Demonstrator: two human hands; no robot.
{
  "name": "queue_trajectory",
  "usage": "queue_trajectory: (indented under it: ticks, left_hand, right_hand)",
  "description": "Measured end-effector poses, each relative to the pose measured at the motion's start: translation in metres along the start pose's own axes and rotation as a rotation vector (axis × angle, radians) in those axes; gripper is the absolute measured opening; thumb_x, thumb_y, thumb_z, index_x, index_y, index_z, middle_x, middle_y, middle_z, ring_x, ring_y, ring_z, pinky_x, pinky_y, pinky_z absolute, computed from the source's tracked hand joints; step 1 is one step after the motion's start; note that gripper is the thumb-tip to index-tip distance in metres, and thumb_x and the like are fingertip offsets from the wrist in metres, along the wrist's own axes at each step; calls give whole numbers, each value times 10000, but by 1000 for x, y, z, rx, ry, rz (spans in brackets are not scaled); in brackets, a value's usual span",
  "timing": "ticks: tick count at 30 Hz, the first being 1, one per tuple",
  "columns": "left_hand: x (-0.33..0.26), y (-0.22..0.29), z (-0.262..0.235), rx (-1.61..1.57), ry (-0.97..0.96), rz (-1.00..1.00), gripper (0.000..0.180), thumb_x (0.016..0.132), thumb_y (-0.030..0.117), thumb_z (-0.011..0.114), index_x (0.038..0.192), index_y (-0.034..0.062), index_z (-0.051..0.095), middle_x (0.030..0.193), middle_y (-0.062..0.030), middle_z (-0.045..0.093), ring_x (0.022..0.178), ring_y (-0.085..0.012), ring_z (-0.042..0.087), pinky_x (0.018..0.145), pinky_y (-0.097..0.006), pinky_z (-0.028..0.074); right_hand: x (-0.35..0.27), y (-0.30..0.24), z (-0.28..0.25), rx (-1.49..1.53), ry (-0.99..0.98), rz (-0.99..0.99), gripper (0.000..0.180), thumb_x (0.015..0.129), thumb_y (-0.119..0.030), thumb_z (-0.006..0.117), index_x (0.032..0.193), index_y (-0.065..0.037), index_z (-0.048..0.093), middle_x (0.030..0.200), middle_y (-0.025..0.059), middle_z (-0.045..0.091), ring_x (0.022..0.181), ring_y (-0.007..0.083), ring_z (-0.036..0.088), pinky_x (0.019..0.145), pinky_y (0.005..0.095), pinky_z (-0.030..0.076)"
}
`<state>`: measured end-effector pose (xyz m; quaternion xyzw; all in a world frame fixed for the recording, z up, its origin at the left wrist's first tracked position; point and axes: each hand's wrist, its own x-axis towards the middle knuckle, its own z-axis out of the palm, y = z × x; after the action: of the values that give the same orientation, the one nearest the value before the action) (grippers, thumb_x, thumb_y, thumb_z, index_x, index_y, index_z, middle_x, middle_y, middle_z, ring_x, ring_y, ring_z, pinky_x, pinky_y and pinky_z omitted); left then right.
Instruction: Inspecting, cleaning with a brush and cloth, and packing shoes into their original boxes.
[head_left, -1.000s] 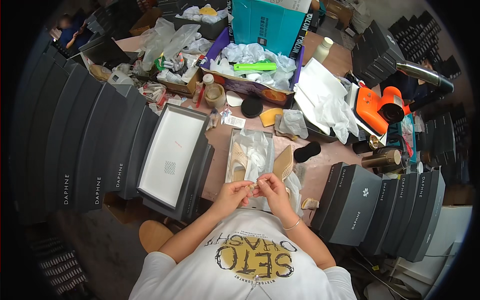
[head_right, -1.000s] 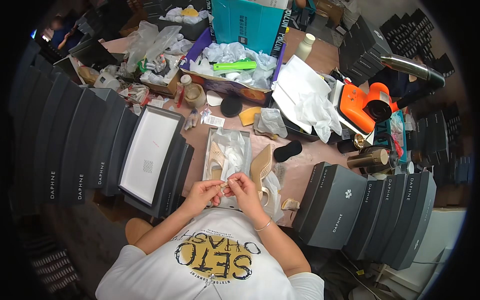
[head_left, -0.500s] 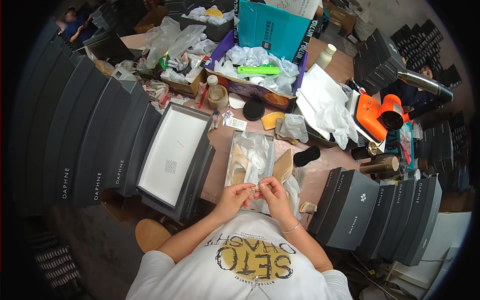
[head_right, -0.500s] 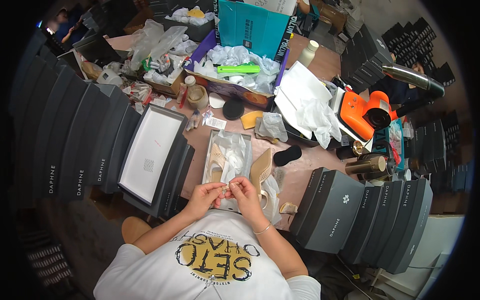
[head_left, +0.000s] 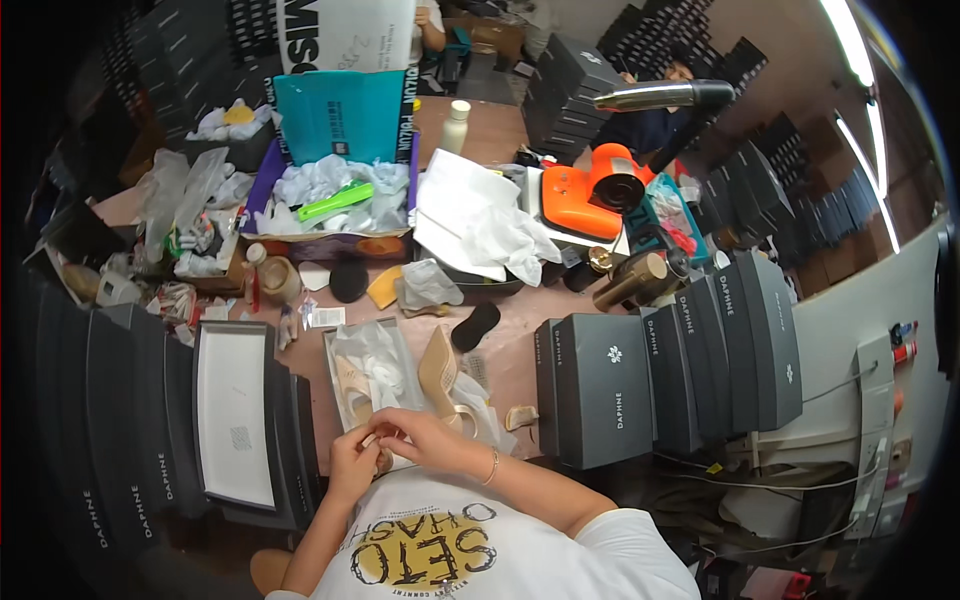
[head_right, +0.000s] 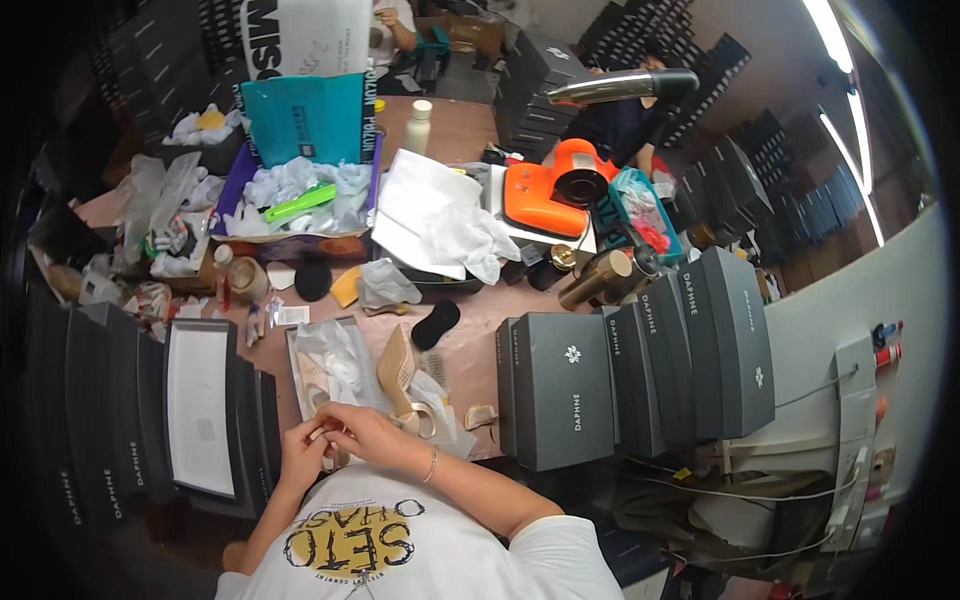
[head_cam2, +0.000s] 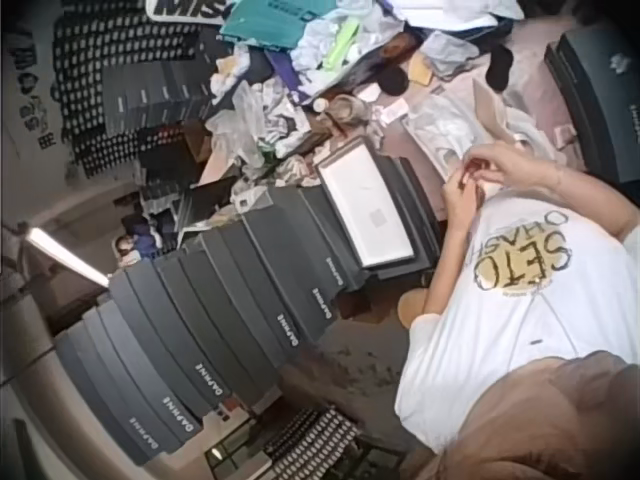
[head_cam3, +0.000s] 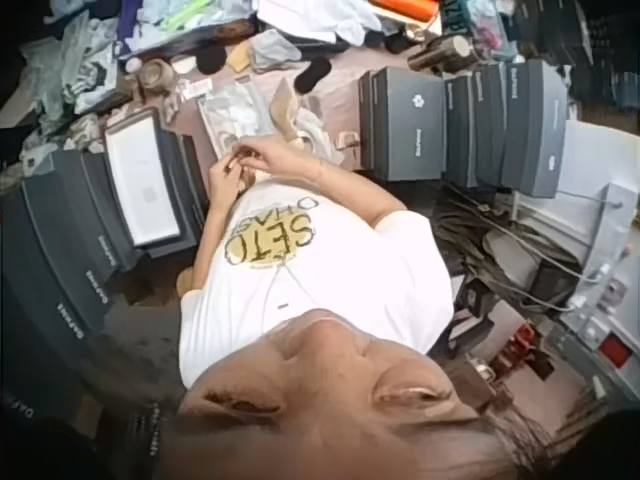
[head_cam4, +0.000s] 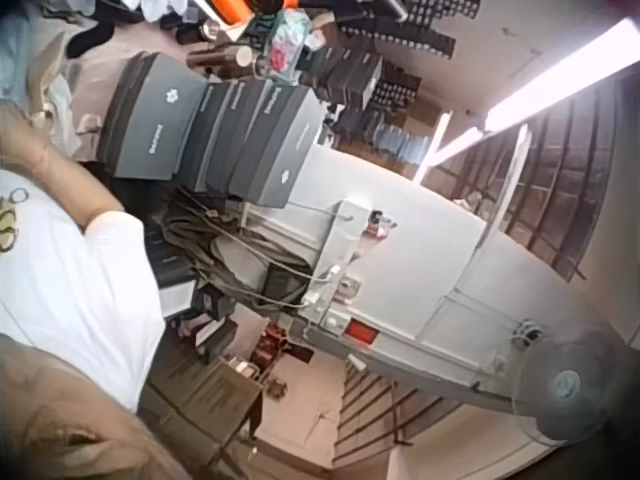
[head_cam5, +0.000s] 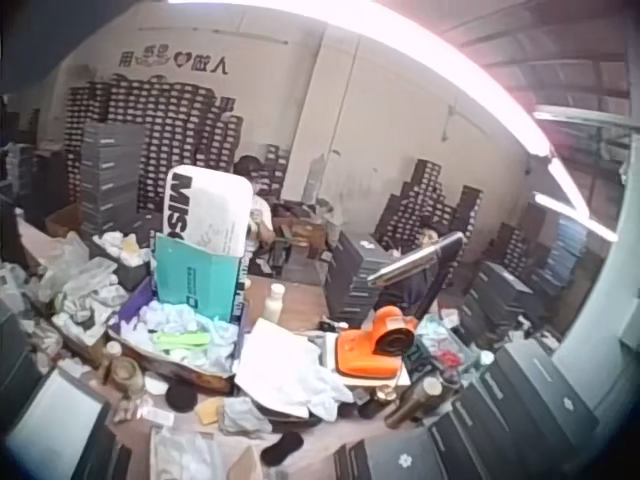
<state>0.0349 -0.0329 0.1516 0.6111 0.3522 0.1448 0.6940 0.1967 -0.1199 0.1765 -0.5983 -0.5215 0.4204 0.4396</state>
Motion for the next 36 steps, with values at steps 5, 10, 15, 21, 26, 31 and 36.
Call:
queue_trajectory:
  ticks: [5,10,15,21,26,31,36]
  left_hand:
    - [4,5,-15,-145,-86,-41,204,878,16,520,1043,-2,639,703,-21,593,540,-54,501,491,-178,399]
    - [10,19,-32,-50,-146,-78,244,870,6,524,1101,12,603,715,-17,586,548,-41,482,489,-177,384]
    - [5,-2,-13,-319,51,-46,318,896,61,563,1206,-3,536,919,-56,628,797,-99,585,723,-220,469]
    - [2,-28,1,-236,50,10,212,916,108,592,1061,-44,617,1019,-50,594,895,-101,548,807,-236,443]
    - [13,-17,0,46,129,208,182,924,101,564,1023,-43,614,929,-50,631,808,-86,555,755,-214,429]
    - [11,-5,1,117,-40,143,168,917,104,571,975,-45,623,847,-56,642,788,-105,582,735,-240,455]
    - [14,-3,9,174,-48,115,173,905,104,585,995,-38,628,815,-76,649,777,-127,605,707,-255,472]
  right_hand:
    - [2,43,9,-82,128,-248,301,898,-148,554,1172,-24,530,1028,148,619,977,268,596,887,362,438]
    - [4,47,26,212,-108,-41,213,921,-189,544,976,6,611,901,128,611,823,230,578,766,322,449]
    - [2,43,26,319,-1,96,174,912,-159,579,949,5,623,803,50,624,724,117,561,669,266,458]
    - [2,56,37,512,101,131,196,923,-167,589,1001,9,627,862,18,644,749,73,554,657,242,468]
    - [3,50,21,338,-21,201,239,915,-195,605,1042,6,623,868,19,638,748,78,556,678,237,465]
    - [-1,34,-4,318,197,92,251,903,-208,620,1024,11,642,929,59,616,834,112,568,695,261,458]
    - [-5,23,-10,126,190,-70,217,885,-182,620,992,4,651,857,99,614,802,207,581,711,293,459]
